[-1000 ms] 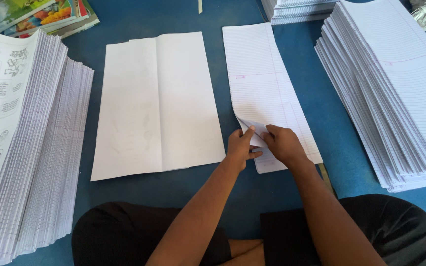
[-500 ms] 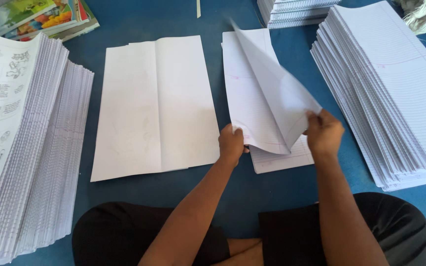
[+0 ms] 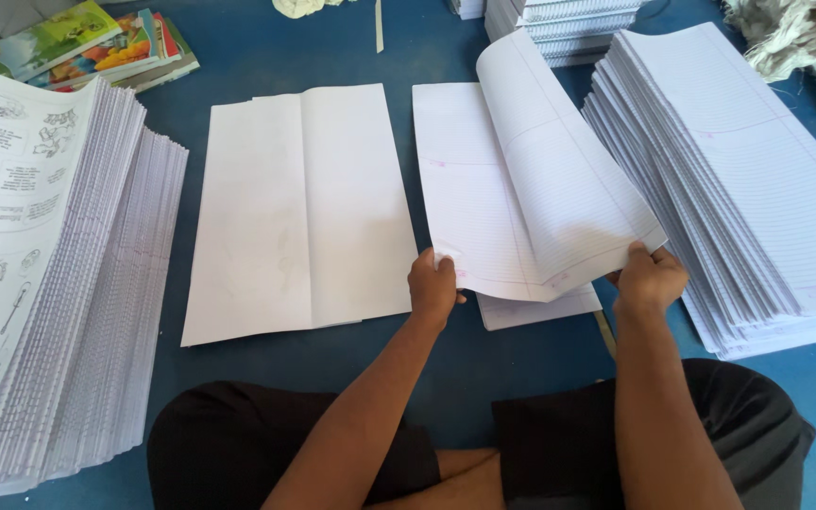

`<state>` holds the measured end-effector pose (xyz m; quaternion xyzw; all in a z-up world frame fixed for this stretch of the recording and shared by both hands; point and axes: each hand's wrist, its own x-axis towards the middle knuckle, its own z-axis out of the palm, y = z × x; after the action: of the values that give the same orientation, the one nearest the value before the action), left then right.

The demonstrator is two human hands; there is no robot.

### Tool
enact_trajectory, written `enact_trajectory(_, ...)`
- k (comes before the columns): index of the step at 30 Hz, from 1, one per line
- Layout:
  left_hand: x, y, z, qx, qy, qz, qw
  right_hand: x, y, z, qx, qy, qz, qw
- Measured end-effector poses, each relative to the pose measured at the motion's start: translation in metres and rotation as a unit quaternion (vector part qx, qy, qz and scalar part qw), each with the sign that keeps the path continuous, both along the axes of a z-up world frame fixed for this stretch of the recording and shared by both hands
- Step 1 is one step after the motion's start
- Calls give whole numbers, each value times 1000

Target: The person inserts printed cover sheets into lined paper stacks to assemble notebooks. They repeatedly pick up a cover sheet, open a stack of lined pages, insert the cover, and place the assembled unit aside.

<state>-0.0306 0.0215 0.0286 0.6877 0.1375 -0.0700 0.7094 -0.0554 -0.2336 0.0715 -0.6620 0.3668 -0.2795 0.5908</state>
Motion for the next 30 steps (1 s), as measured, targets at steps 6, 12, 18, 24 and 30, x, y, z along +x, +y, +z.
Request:
enact_trajectory(6, -12, 1, 0, 18, 1, 27, 999, -15, 2, -1, 60, 56, -45, 996)
enact_trajectory(12, -19, 2, -2, 35, 9, 21, 999, -17, -5, -10, 194, 64, -123, 971)
enact_trajectory(18, -23, 2, -9, 65, 73, 5, 995, -10, -17, -37, 361, -18, -229, 904)
enact_trajectory(24, -18, 3, -12, 46, 118, 7, 992, 1, -15, -51, 398, -14, -264, 878)
enact_trajectory(30, -10, 5, -6, 55, 95, 40, 993, 18, -27, -77, 365, 22, -230, 902)
